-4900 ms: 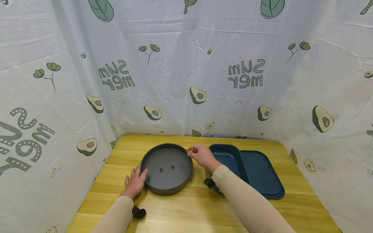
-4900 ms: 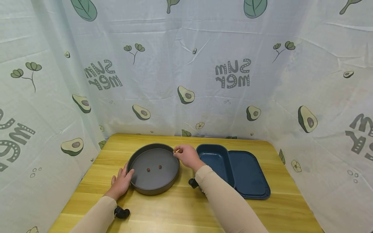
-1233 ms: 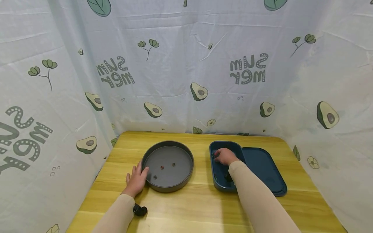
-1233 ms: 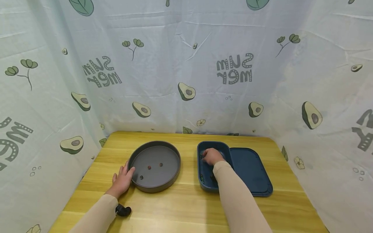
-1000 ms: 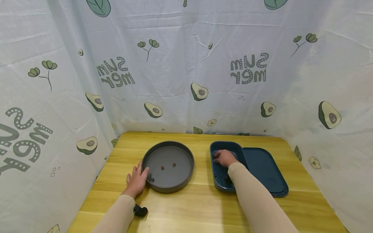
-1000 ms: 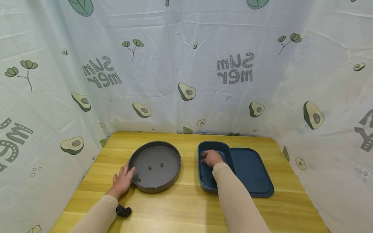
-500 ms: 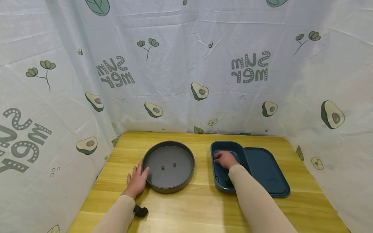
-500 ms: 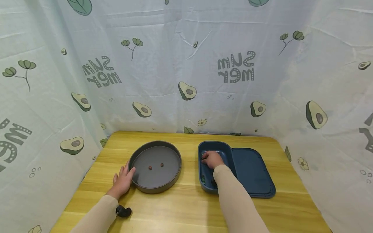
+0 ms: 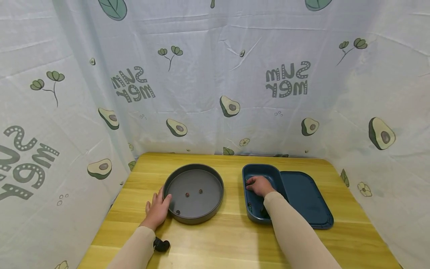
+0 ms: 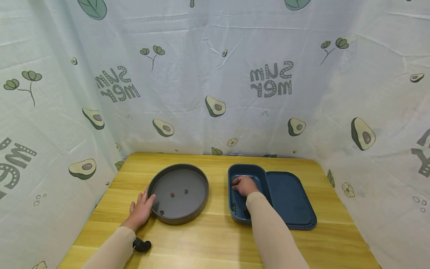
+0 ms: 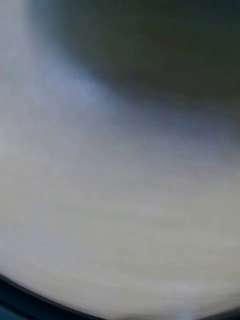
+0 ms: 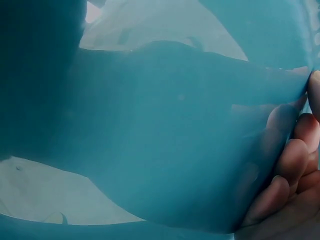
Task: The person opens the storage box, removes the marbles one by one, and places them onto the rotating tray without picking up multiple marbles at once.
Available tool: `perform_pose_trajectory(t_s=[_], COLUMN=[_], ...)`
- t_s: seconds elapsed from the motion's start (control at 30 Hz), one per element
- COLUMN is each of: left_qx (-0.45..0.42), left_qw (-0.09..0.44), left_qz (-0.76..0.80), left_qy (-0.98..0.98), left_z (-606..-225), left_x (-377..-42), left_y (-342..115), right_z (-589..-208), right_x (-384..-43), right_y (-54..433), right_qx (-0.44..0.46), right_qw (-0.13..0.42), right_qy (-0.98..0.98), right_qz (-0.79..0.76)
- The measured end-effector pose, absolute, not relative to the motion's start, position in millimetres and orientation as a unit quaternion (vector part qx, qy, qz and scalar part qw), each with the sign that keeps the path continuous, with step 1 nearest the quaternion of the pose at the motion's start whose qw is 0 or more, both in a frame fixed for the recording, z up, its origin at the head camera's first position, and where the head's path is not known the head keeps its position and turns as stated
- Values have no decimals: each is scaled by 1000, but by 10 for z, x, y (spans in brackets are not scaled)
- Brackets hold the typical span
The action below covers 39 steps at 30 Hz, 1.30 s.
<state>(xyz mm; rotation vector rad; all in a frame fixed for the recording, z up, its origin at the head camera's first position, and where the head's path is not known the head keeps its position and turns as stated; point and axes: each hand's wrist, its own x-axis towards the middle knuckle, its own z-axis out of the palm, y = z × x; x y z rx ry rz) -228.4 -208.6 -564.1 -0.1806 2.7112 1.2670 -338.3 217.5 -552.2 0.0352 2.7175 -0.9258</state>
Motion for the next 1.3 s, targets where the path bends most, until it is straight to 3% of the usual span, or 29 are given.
perform_pose_trajectory(t_s=[1.3], left_qx=[-62], left_qw=[63], left_qz=[429], left_qy=[899], left_z=[-5670], left_x=[-2301], left_y=[-2084], right_z=[-5528], right_x=[-3385], right_y=[2173], right_qx=[18], right_qw=[136], right_qy=[935], right_qz=[-328])
